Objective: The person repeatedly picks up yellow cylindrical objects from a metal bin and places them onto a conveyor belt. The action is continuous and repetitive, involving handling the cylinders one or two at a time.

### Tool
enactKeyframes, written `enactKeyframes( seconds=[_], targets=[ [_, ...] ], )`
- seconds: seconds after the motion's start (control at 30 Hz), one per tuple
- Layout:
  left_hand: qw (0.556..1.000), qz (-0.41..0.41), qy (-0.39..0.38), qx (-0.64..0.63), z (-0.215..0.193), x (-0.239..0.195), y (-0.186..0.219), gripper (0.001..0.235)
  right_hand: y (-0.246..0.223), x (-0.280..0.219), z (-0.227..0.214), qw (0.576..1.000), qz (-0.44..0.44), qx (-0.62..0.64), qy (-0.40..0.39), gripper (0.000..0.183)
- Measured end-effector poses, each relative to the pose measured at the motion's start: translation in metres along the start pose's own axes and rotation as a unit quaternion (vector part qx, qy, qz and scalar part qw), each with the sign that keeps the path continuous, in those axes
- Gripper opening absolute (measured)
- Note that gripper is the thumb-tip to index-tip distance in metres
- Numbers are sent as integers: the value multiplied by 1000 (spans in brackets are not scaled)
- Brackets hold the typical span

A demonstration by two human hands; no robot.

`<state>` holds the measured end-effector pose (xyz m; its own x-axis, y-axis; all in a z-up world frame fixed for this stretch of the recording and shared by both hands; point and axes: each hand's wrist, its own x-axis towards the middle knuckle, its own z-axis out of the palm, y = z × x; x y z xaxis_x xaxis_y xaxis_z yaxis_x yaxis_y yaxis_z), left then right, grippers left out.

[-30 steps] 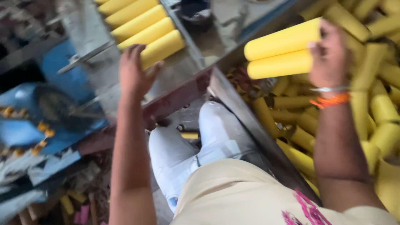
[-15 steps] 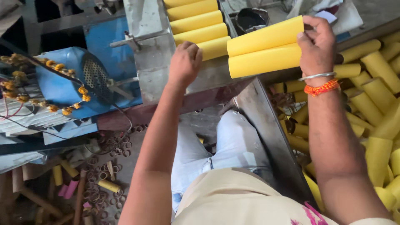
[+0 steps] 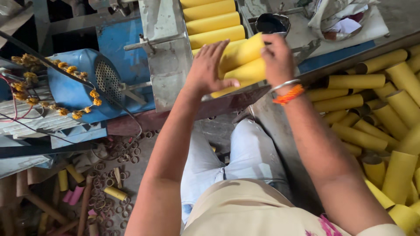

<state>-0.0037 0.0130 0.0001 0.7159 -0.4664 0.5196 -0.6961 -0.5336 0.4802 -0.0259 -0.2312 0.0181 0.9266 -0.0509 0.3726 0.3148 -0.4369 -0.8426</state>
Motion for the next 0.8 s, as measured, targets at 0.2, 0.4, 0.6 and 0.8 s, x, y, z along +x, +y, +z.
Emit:
enactKeyframes(
  seconds=[0.2, 0.4, 0.6, 0.8],
  targets=[
    [982, -60, -120, 130, 4, 9, 8, 109, -8, -6, -5, 964, -96, -249, -3, 15],
    [973, -73, -157, 155, 3, 6, 2, 82, 79, -65, -133, 980, 113, -161, 17, 16],
    [987, -40, -112, 105, -2, -5, -12, 87, 233, -230, -266, 925, 277, -251, 64, 19],
    [984, 4, -115, 135, -1, -13, -31, 76, 278, -323, -253, 876, 361, -295, -125, 44]
  ],
)
